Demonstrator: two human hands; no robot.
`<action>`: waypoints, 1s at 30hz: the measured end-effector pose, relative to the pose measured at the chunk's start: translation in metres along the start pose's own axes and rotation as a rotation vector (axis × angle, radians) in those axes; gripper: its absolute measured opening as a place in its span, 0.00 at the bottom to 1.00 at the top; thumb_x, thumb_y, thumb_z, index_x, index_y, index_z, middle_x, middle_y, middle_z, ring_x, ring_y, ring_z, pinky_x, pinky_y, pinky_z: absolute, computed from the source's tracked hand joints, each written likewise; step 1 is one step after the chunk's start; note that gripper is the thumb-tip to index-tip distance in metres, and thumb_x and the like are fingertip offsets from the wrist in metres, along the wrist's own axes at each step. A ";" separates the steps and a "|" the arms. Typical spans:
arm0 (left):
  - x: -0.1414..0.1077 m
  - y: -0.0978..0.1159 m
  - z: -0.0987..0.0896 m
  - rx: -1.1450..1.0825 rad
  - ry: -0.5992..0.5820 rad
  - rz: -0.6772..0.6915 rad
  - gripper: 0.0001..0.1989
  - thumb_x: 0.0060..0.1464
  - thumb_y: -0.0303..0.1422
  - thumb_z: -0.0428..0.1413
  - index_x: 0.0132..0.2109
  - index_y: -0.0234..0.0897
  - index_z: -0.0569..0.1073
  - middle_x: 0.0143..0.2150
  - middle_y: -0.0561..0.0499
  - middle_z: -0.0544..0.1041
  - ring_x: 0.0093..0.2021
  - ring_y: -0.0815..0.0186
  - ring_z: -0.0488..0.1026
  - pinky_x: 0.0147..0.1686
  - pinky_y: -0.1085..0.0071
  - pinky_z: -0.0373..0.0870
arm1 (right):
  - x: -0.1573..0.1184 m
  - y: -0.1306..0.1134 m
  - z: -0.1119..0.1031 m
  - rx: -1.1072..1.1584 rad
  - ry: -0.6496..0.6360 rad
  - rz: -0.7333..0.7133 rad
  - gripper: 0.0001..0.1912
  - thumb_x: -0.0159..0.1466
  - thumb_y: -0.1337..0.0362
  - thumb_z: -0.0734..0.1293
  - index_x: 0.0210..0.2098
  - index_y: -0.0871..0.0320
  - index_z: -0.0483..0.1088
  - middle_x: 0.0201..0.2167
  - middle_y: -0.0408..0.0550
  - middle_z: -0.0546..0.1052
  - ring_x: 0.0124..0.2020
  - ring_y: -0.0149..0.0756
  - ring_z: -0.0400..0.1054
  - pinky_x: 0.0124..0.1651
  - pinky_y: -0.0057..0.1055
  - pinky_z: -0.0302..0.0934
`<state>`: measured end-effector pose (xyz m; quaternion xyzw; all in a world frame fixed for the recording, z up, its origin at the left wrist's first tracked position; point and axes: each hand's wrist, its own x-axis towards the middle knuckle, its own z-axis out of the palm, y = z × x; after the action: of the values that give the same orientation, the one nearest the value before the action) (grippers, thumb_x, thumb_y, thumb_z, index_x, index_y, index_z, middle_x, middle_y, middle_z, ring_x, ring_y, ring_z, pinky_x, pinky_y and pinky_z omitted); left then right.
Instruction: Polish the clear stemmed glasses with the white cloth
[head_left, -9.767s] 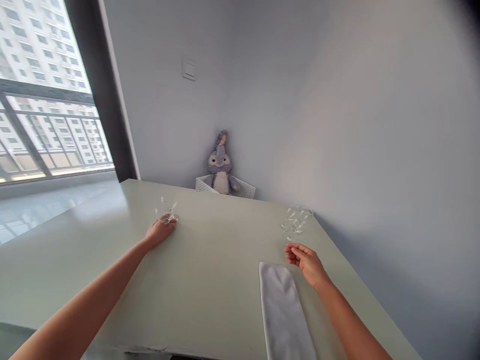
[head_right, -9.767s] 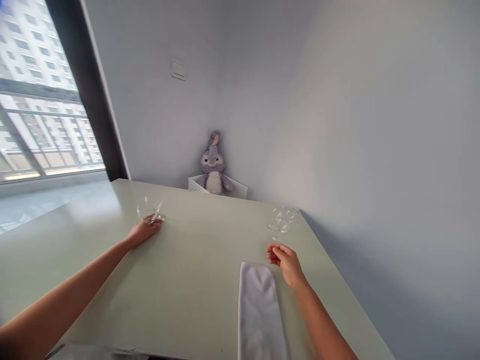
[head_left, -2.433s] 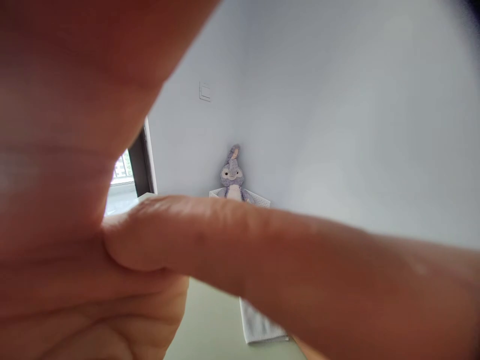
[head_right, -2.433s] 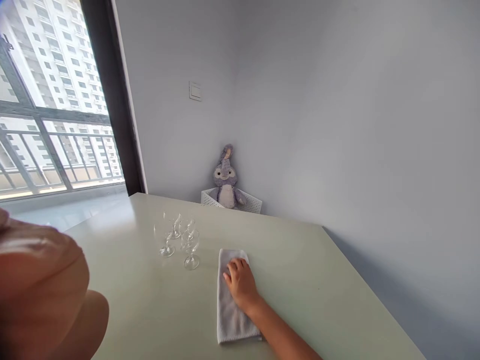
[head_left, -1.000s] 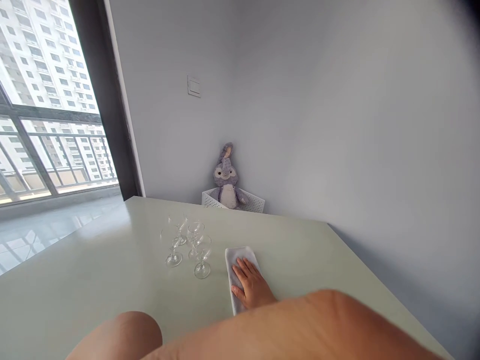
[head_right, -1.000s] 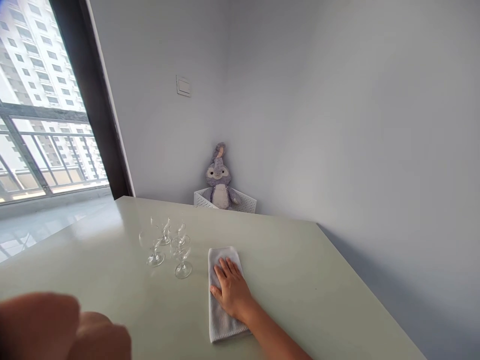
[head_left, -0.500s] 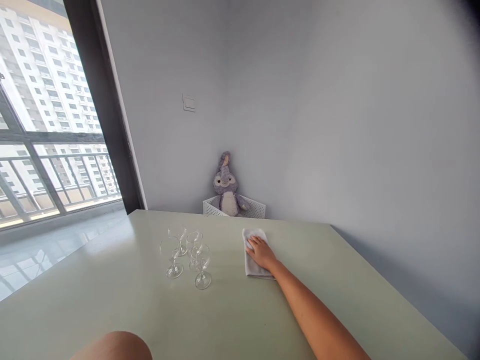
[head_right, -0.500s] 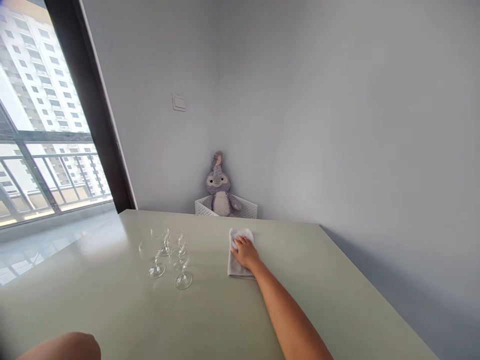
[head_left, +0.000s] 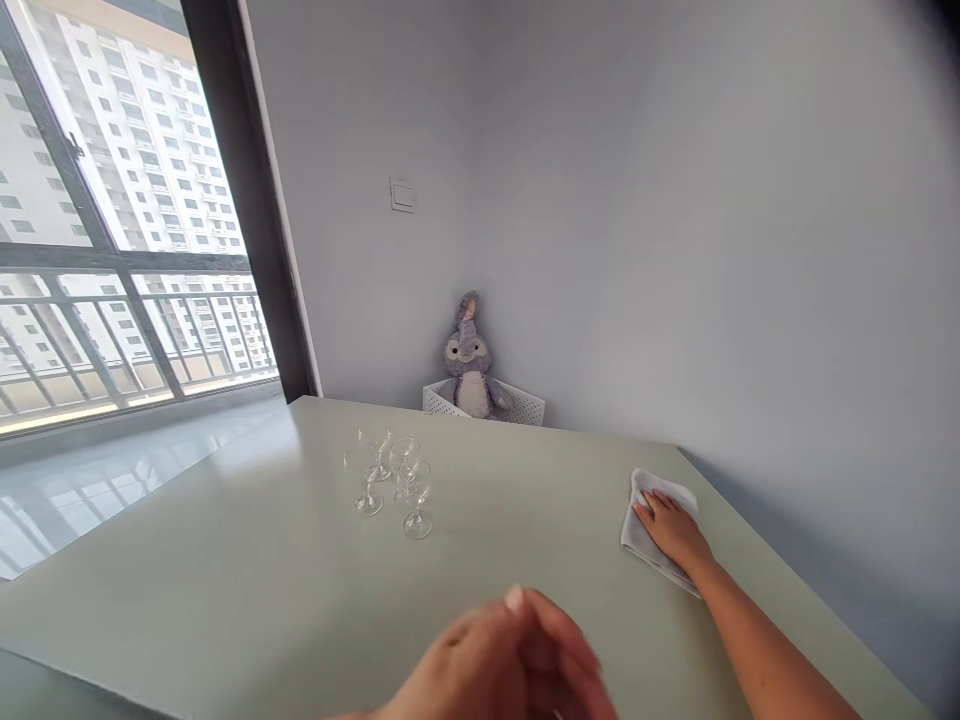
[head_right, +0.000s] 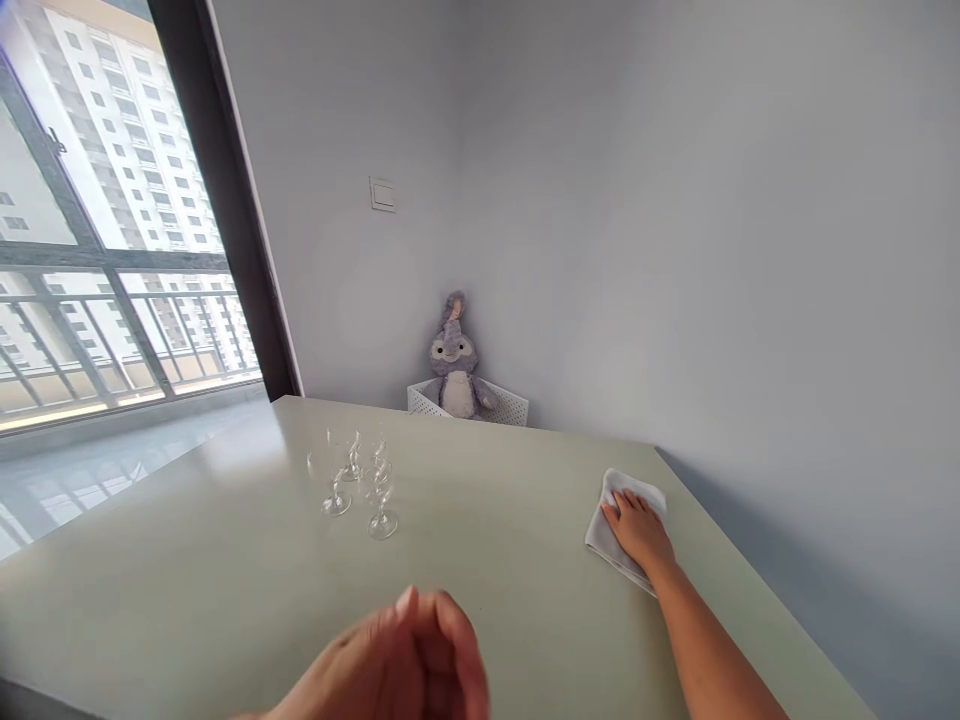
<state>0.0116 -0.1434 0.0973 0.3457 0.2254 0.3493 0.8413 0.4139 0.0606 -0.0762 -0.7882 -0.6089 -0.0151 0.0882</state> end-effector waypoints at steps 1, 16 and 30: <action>0.005 0.005 -0.008 -0.053 0.102 0.024 0.14 0.54 0.42 0.51 0.33 0.35 0.70 0.29 0.48 0.72 0.26 0.68 0.71 0.27 0.72 0.68 | -0.007 0.011 0.002 -0.007 0.003 0.009 0.30 0.63 0.53 0.48 0.58 0.62 0.56 0.61 0.53 0.55 0.61 0.46 0.47 0.60 0.41 0.44; 0.063 0.033 -0.160 -0.510 0.739 0.294 0.18 0.58 0.40 0.46 0.53 0.43 0.52 0.50 0.36 0.68 0.41 0.59 0.75 0.31 0.68 0.73 | -0.128 -0.011 -0.005 0.199 0.011 -0.357 0.25 0.61 0.50 0.54 0.53 0.51 0.65 0.58 0.43 0.61 0.60 0.43 0.51 0.60 0.43 0.51; 0.111 0.036 -0.141 -0.482 0.567 0.220 0.05 0.55 0.30 0.49 0.34 0.30 0.65 0.40 0.35 0.74 0.42 0.57 0.74 0.34 0.69 0.75 | -0.134 -0.115 -0.032 0.803 0.144 -0.164 0.13 0.52 0.58 0.62 0.33 0.56 0.73 0.34 0.50 0.75 0.39 0.46 0.66 0.44 0.40 0.58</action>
<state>-0.0191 0.0175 0.0157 0.0499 0.3218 0.5622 0.7602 0.2709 -0.0447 -0.0485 -0.6372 -0.6194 0.1616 0.4293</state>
